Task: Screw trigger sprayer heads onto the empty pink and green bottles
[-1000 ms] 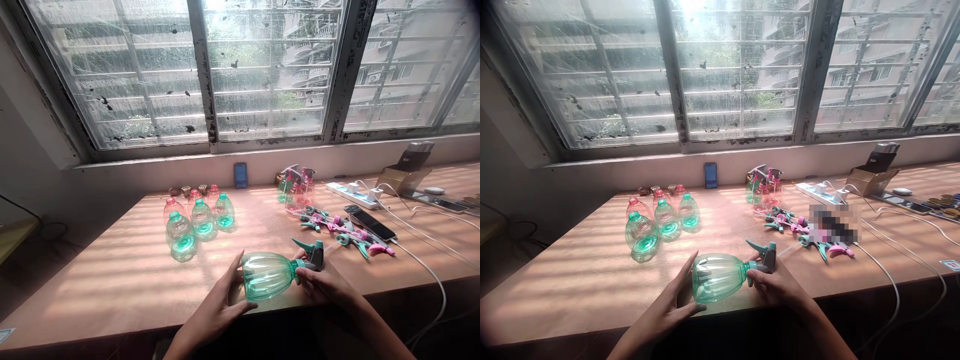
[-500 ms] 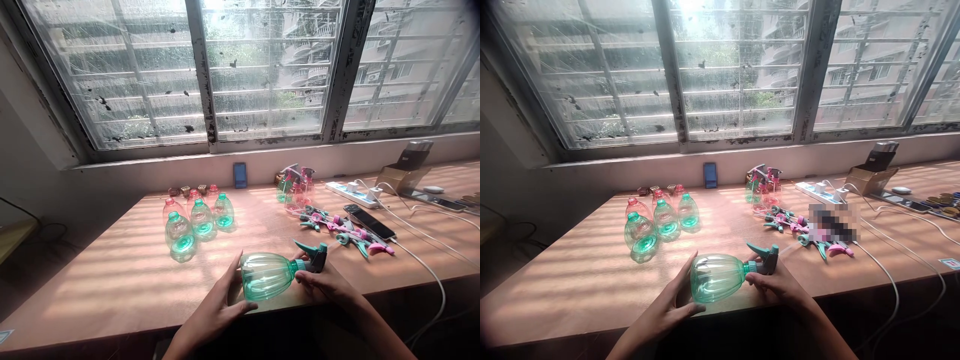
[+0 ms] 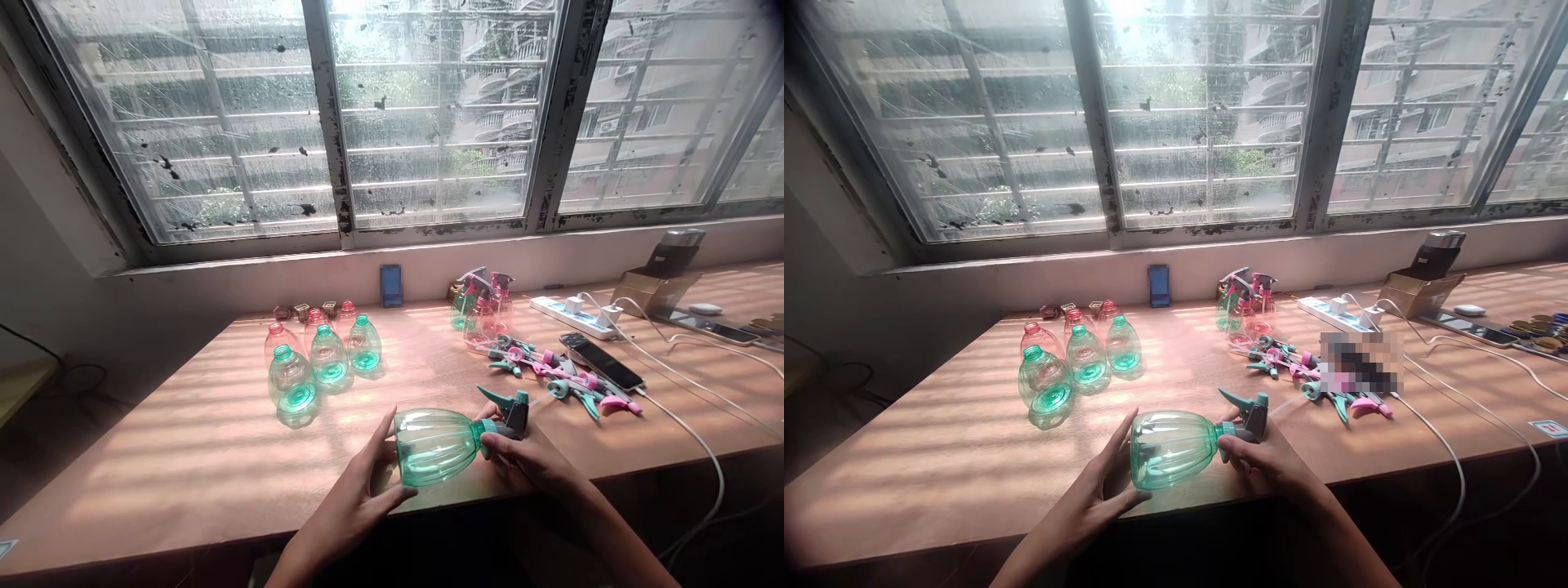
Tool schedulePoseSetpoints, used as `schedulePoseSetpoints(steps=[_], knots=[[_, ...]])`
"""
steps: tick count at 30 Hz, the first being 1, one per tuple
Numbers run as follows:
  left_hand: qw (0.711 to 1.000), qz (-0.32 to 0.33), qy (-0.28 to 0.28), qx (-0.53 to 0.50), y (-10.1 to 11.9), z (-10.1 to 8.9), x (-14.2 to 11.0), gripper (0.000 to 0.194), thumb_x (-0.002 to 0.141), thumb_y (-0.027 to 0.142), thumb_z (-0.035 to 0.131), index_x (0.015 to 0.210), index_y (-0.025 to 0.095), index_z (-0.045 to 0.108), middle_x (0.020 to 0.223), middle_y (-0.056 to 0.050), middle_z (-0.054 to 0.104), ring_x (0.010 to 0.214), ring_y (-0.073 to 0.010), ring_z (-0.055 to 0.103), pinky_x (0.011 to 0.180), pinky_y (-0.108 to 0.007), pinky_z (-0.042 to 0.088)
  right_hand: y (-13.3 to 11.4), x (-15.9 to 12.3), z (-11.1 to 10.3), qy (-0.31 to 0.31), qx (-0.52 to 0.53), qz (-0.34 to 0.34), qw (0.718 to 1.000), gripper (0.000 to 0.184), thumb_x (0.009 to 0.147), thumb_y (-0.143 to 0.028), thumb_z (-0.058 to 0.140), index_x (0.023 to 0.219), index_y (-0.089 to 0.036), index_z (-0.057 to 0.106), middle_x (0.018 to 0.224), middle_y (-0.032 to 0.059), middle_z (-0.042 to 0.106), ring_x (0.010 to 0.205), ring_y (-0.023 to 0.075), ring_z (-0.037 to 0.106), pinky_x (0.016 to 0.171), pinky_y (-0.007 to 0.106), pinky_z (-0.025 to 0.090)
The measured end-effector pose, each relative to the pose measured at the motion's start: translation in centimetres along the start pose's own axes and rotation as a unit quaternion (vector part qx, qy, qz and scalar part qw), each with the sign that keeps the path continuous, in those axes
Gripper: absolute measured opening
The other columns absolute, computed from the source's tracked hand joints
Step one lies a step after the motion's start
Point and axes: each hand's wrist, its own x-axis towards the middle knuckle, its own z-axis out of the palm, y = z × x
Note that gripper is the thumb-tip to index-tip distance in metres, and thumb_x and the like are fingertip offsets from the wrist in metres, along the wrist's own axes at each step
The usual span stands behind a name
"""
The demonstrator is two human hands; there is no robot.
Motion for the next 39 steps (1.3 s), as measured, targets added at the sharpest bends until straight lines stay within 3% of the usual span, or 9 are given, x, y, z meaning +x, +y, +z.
schedulePoseSetpoints(steps=[4,11,15,19,24,30,35,39], knots=[[1.000,-0.003,0.000,-0.004,0.2,0.1,-0.1,0.098,0.086,0.020,0.072,0.162,0.035,0.012,0.163,-0.008,0.038,0.148,-0.0316,0.037,0.123,-0.051,0.028,0.3,0.1,-0.3,0.004,-0.007,0.004,1.000,0.042,0.074,-0.048,0.086,0.094,-0.020,0.060,0.064,-0.0020,0.064,0.047,0.0107,0.049,0.048,0.024,0.035],[0.999,-0.036,0.024,0.015,0.9,0.0,0.0,0.092,0.081,0.026,0.079,0.159,0.032,0.029,0.161,-0.006,0.041,0.150,-0.0349,0.032,0.125,-0.054,0.024,0.7,0.0,-0.5,0.000,-0.017,0.016,1.000,0.042,0.073,-0.047,0.086,0.098,-0.020,0.065,0.065,-0.0010,0.068,0.046,0.0110,0.052,0.047,0.024,0.038],[1.000,-0.012,0.017,0.013,0.9,0.1,0.2,0.096,0.083,0.021,0.076,0.160,0.035,0.022,0.161,-0.004,0.042,0.151,-0.0339,0.032,0.125,-0.054,0.024,0.3,0.0,-0.3,-0.004,-0.017,0.015,1.000,0.043,0.074,-0.049,0.085,0.097,-0.020,0.064,0.065,0.0001,0.068,0.046,0.0115,0.052,0.046,0.024,0.039],[1.000,-0.004,0.002,0.009,0.8,0.0,0.1,0.099,0.083,0.019,0.075,0.161,0.035,0.016,0.166,-0.004,0.034,0.153,-0.0330,0.028,0.126,-0.055,0.020,0.2,0.0,-0.2,-0.003,-0.014,0.010,1.000,0.043,0.074,-0.049,0.085,0.096,-0.020,0.063,0.064,-0.0006,0.067,0.046,0.0108,0.051,0.047,0.023,0.037],[0.998,-0.034,0.032,0.045,0.6,-0.2,-0.2,0.088,0.082,0.027,0.079,0.157,0.031,0.033,0.167,-0.007,0.031,0.154,-0.0363,0.023,0.126,-0.055,0.015,0.1,0.0,-0.2,-0.001,-0.025,0.004,1.000,0.044,0.074,-0.050,0.085,0.096,-0.020,0.063,0.064,-0.0008,0.066,0.046,0.0110,0.052,0.047,0.024,0.037],[1.000,-0.003,0.002,-0.003,1.0,-0.2,0.2,0.075,0.087,0.031,0.076,0.152,0.029,0.041,0.148,-0.007,0.056,0.138,-0.0343,0.047,0.121,-0.050,0.031,0.0,-0.1,0.0,0.009,-0.035,0.001,0.999,0.045,0.073,-0.052,0.085,0.096,-0.020,0.062,0.064,-0.0003,0.066,0.045,0.0118,0.054,0.045,0.024,0.038],[0.997,0.018,-0.012,-0.076,0.7,-0.1,0.6,0.066,0.092,0.040,0.071,0.151,0.026,0.042,0.147,-0.010,0.056,0.135,-0.0343,0.050,0.115,-0.050,0.038,0.1,-0.1,0.2,-0.003,-0.036,0.002,0.999,0.049,0.070,-0.056,0.086,0.095,-0.022,0.062,0.068,-0.0014,0.063,0.043,0.0104,0.051,0.041,0.023,0.039],[0.995,0.021,-0.010,-0.097,0.5,-0.1,0.7,0.061,0.093,0.041,0.070,0.148,0.024,0.046,0.141,-0.011,0.061,0.132,-0.0345,0.053,0.113,-0.050,0.040,-0.3,0.0,0.2,-0.021,-0.052,-0.010,0.998,0.045,0.073,-0.053,0.085,0.099,-0.024,0.061,0.059,-0.0068,0.054,0.044,0.0098,0.047,0.043,0.023,0.036]])
